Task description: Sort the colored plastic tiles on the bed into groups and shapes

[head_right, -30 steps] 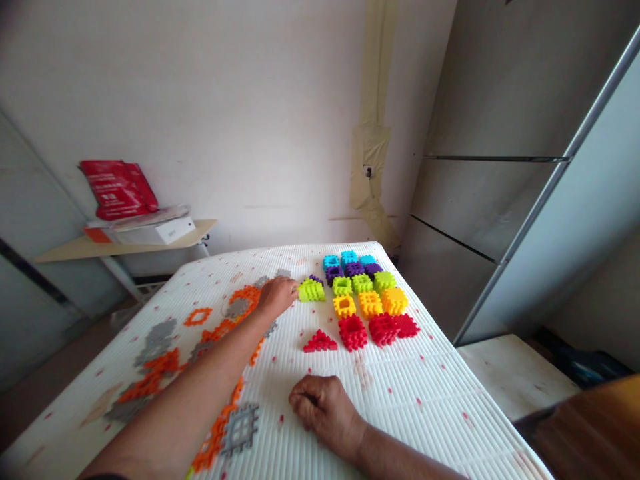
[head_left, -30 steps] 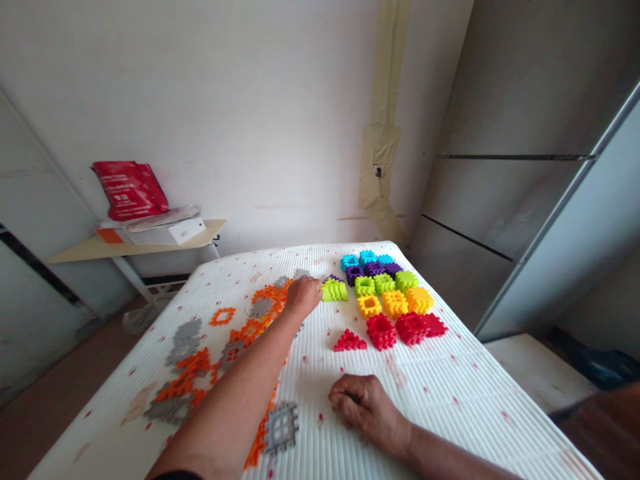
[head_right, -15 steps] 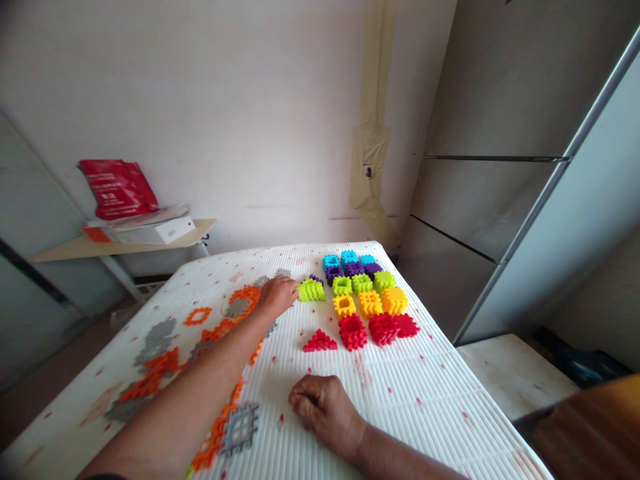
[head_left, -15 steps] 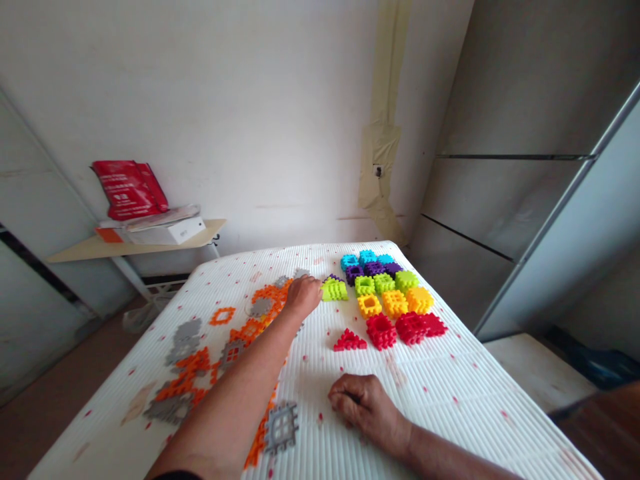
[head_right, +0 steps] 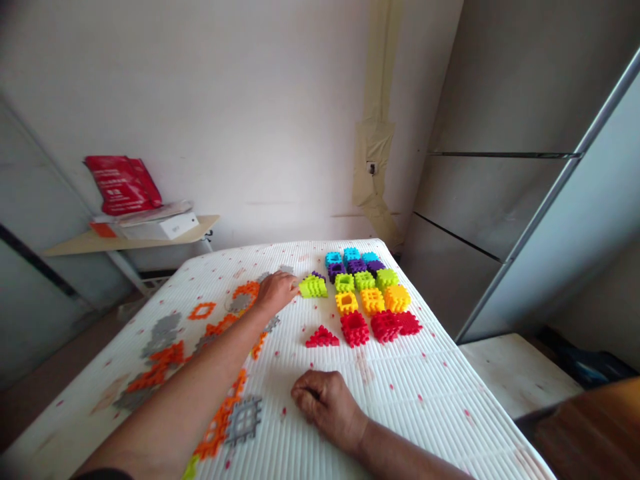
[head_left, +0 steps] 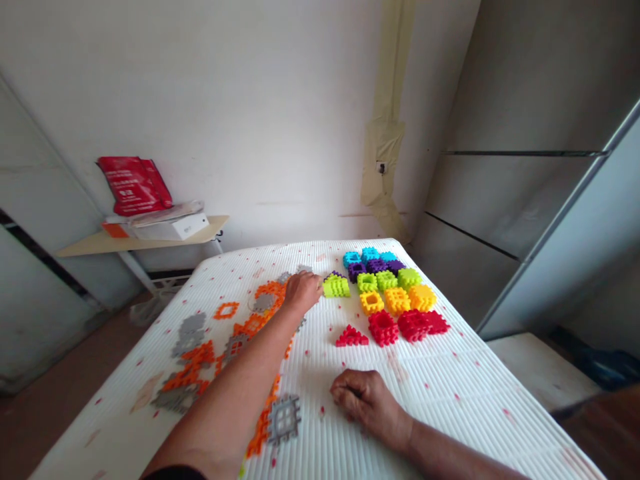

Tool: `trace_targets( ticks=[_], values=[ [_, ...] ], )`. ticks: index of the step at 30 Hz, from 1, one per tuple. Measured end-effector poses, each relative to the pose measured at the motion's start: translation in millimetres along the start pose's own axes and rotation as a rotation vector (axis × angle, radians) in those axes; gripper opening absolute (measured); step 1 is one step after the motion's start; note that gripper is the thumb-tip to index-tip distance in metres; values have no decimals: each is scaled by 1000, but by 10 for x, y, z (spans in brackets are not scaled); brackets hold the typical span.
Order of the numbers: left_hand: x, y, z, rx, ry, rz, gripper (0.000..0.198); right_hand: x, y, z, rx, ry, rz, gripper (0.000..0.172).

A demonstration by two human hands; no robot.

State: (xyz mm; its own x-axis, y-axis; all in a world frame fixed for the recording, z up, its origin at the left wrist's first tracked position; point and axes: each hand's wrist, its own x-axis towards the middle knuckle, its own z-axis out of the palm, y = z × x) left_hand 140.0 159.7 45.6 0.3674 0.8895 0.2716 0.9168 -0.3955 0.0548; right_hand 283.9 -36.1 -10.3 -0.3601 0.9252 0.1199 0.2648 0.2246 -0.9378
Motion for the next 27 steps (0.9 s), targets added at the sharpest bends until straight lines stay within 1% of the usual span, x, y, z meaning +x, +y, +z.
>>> trace_targets(
  ticks=[2, 4, 7, 10, 13, 15, 18, 21, 24, 27],
  values=[
    [-67, -67, -72, -12, 10, -18, 19, -6, -13, -13, -40, -8, -19, 35],
    [-188, -177, -173, -18, 17, -42, 21, -13, -20, -29, -84, -24, -55, 34],
    [-482, -398, -362, -51, 32, -62, 22, -14, -14, -47, -119, -47, -84, 32],
    [-904, -608, -548, -144, 52, -46, 19, -10, 0, -51, -117, -65, -72, 31],
    [-1417, -736, -683, -177, -13, -67, 16, -6, 1, -48, -113, -69, -59, 31],
    [-1781, -764, -735, -194, -63, -86, 13, -7, -6, -47, -115, -66, -47, 33],
    [-2298, -732, -756, -192, -98, -103, 9, -14, -12, -47, -117, -67, -31, 33],
    [-2692, -642, -709, -182, -125, -136, 22, -23, -2, -42, -111, -64, -17, 32],
    [-2906, -547, -615, -168, -126, -178, 39, -29, 6, -33, -102, -52, -7, 32],
    [-2978, -501, -520, -165, -64, -184, 42, -32, -3, -25, -90, -44, -10, 32]
  ],
)
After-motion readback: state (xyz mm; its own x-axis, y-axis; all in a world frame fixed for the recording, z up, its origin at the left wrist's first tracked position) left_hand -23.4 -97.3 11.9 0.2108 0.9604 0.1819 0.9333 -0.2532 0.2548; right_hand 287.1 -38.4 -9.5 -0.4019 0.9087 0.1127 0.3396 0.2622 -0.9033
